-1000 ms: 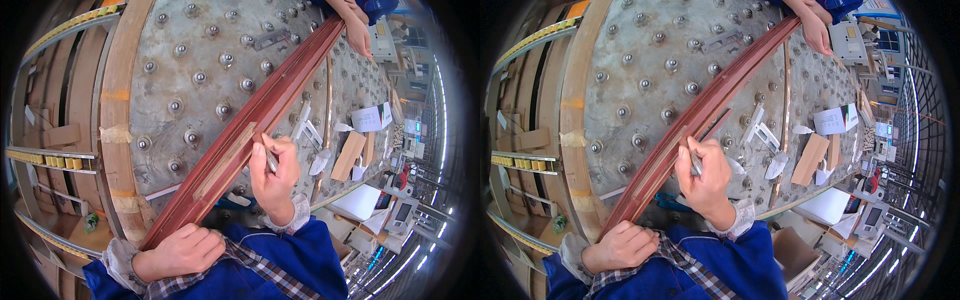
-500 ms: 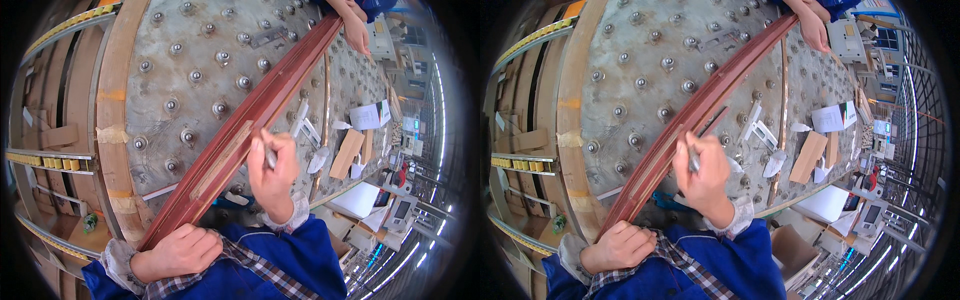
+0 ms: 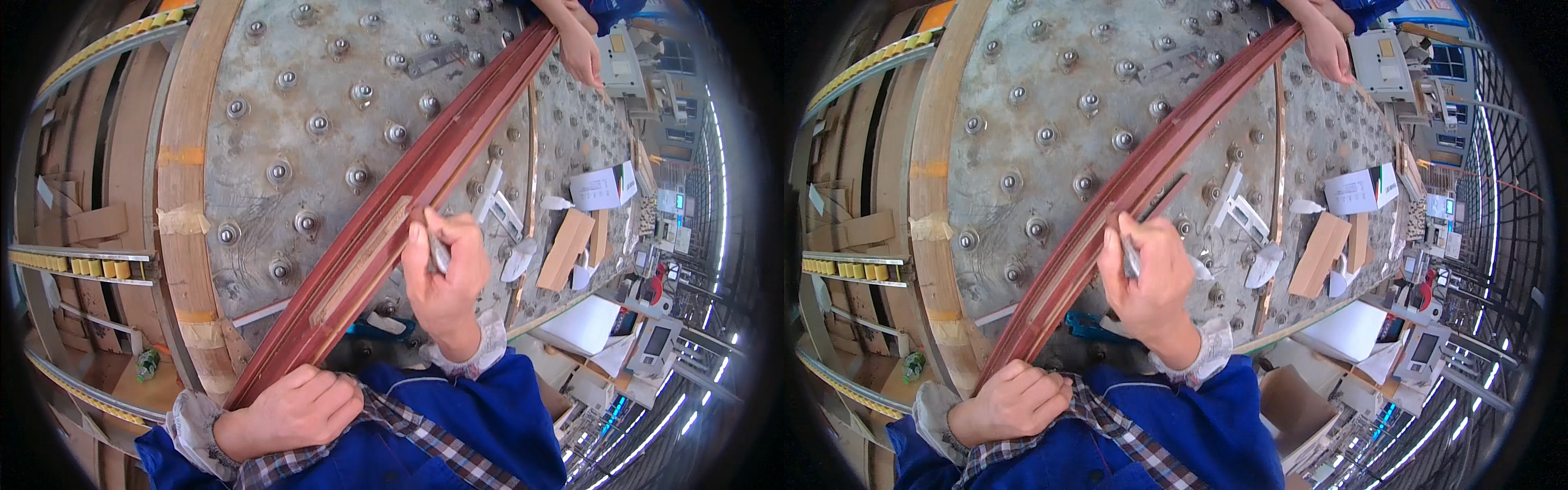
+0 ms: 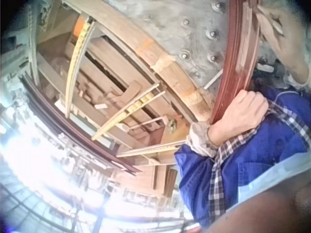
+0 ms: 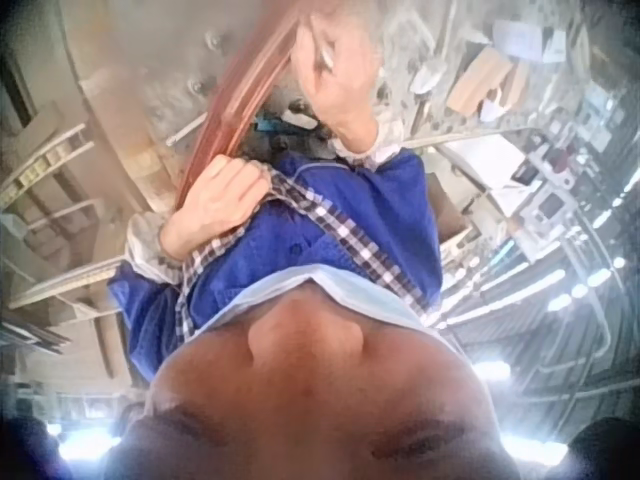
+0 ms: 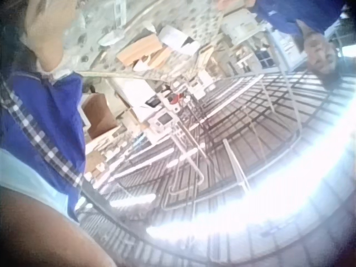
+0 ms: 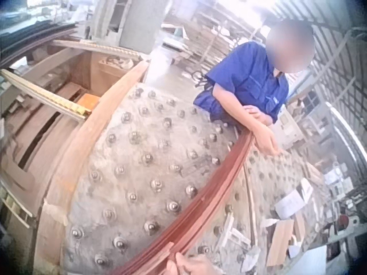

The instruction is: The person sands a long reddish-brown wooden piece on a workbench, then uses a caliper to measure a groove. They apply glue into the groove and insert a thin wooden strip, pressing it into place. The person then uses a small tool to scrape or smooth the inserted strip along the groove.

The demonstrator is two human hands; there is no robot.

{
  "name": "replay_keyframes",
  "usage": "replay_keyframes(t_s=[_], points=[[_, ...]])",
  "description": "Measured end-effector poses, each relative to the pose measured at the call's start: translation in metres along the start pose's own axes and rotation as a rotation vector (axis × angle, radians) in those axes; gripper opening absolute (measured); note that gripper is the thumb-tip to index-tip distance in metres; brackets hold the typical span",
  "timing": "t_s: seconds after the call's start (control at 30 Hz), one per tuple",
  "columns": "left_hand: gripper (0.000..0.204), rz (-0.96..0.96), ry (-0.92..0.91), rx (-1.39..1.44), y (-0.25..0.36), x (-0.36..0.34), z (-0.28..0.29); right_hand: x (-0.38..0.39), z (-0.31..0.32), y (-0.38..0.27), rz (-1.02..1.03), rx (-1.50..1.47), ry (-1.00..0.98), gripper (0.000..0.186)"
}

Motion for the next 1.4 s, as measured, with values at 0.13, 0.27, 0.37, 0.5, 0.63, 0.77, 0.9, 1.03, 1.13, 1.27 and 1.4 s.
replay_keyframes(t_s=[0.13, 0.27, 0.37, 0.5, 0.63, 0.77, 0.9, 1.03, 1.13, 1.27, 1.4], points=[[0.008, 0.011, 0.002, 0.035, 0.0, 0.0, 0.0, 0.0, 0.001, 0.003, -0.042, -0.027, 0.004, 0.021], [0.008, 0.002, 0.002, 0.028, 0.0, 0.0, 0.0, 0.004, 0.004, 0.001, -0.06, -0.042, 0.0, 0.021], [0.007, 0.002, -0.007, 0.003, 0.0, -0.002, 0.001, 0.004, 0.006, 0.007, -0.035, -0.013, 0.006, 0.021], [0.006, -0.004, -0.018, 0.001, 0.002, -0.001, 0.0, 0.003, 0.005, 0.005, 0.006, -0.031, 0.009, 0.022], [0.006, 0.006, -0.03, -0.027, -0.001, -0.001, 0.0, -0.002, 0.005, 0.005, 0.005, 0.04, 0.015, 0.023], [0.006, -0.01, -0.045, -0.019, 0.001, -0.002, 0.0, 0.0, 0.004, 0.001, 0.065, -0.008, 0.009, 0.026], [0.006, 0.003, -0.031, -0.02, 0.001, 0.0, -0.002, -0.007, 0.004, 0.002, 0.073, 0.04, -0.014, 0.028], [0.006, 0.007, -0.024, -0.025, 0.001, -0.001, -0.001, -0.008, 0.006, 0.0, 0.125, 0.066, -0.041, 0.027], [0.006, -0.006, -0.028, -0.025, 0.001, -0.001, -0.001, -0.006, 0.005, 0.001, 0.098, 0.045, -0.045, 0.03], [0.006, -0.001, -0.021, -0.037, 0.001, -0.003, 0.0, -0.003, 0.007, 0.0, 0.108, 0.049, -0.068, 0.03], [0.007, -0.025, -0.031, 0.01, 0.003, -0.002, 0.0, -0.001, 0.007, -0.002, 0.08, 0.039, -0.057, 0.029]])
Point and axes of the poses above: each hand's wrist, its own x-axis away from the middle knuckle, its own z-axis out of the back of the hand, y = z × x, the point moved 5 cm from there along -x, towards the middle knuckle, and after that the axes turned 5 degrees about y, right-handed, at the moved point
